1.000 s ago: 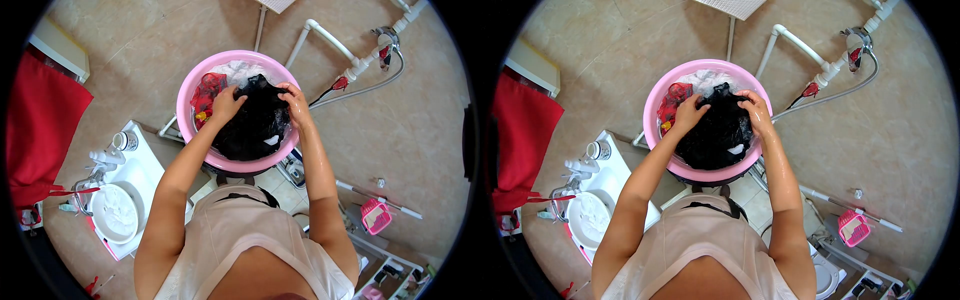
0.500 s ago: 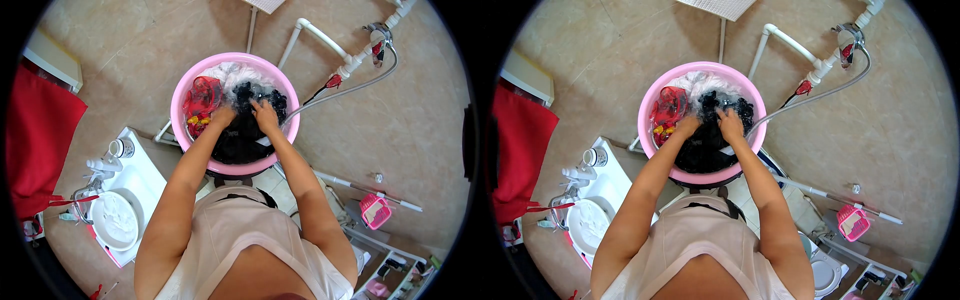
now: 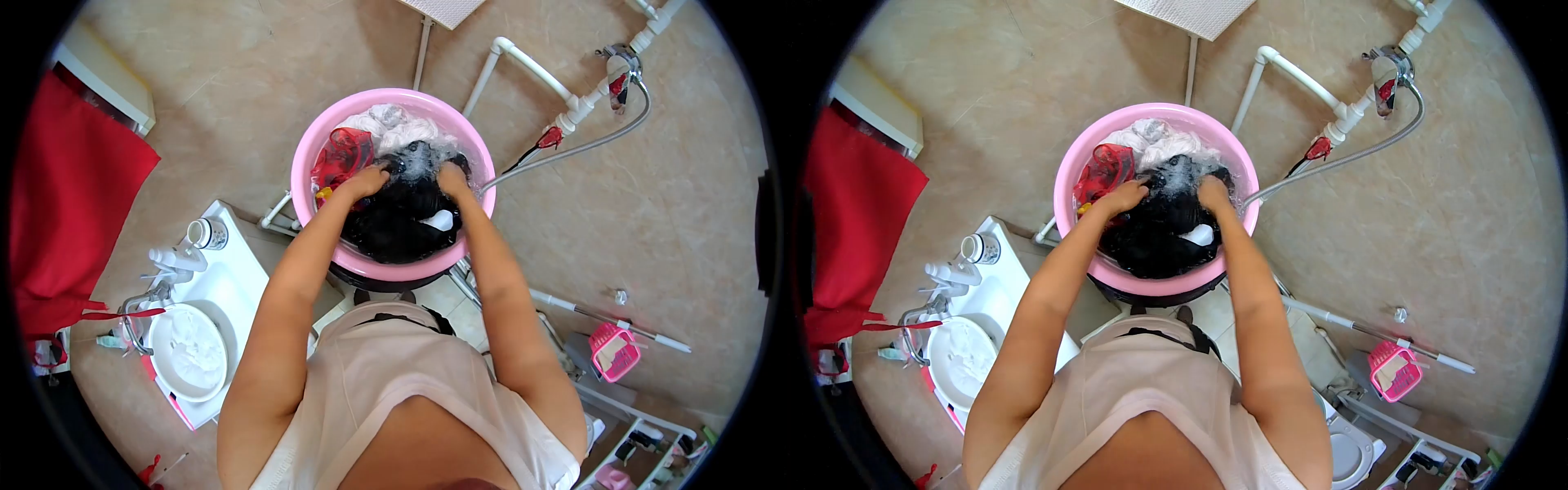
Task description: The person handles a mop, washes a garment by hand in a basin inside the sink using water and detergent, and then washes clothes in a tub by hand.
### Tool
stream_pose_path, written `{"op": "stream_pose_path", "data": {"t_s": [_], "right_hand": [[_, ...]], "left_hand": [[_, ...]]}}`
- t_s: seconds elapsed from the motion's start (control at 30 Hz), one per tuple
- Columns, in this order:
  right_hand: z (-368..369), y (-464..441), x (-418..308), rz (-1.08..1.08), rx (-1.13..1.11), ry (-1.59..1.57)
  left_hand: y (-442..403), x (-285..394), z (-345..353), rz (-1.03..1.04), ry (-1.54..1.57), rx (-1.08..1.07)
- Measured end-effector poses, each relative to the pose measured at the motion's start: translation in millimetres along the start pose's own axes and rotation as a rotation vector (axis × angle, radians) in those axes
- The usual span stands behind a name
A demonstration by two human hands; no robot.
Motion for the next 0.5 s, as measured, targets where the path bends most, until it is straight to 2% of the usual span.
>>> {"op": "stream_pose_path", "data": {"t_s": [0.03,0.1,0.17,0.2,0.23,0.3,0.33,0.37,0.43,0.5], "right_hand": [[0.5,-10.1,6.0,-0.009,-0.046,-0.013],[-26.0,-11.0,11.0,-0.086,0.044,-0.249],[-78.5,-8.2,-8.3,-0.189,0.133,-0.155],[-112.4,0.2,-21.1,-0.065,0.123,-0.214],[-134.4,9.9,-32.2,0.127,-0.002,-0.48],[-170.4,-24.5,-45.8,-0.521,0.385,-0.258],[-195.1,-25.7,-56.6,-0.277,0.253,-0.231],[-232.4,-9.3,-83.7,-0.257,0.254,-0.298],[-287.0,5.1,-114.5,-0.227,0.258,-0.419],[-337.0,7.0,-137.2,-0.356,0.322,-0.541]], "left_hand": [[4.3,8.0,-11.6,-0.033,0.031,-0.03],[19.6,25.5,-43.5,-0.118,0.067,-0.007],[10.4,29.1,-75.9,0.116,0.006,0.23],[7.9,25.5,-89.7,0.042,0.103,0.251],[9.2,28.3,-106.6,-0.033,0.201,0.27],[19.1,69.4,-150.0,0.071,0.208,0.293],[17.7,76.0,-168.1,0.063,0.271,0.3],[17.2,83.5,-184.8,0.055,0.335,0.307],[36.8,118.4,-231.7,0.07,0.41,0.49],[45.3,147.5,-275.4,0.124,0.421,0.551]]}}
Point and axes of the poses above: each hand's wrist, its own y-axis away from the middle knuckle, its own z-axis out of the palm, x = y × z, the point moved 9 cm from there along -y, towards the middle knuckle, and after that the axes turned 1 degree about z, right-handed, at the moved point
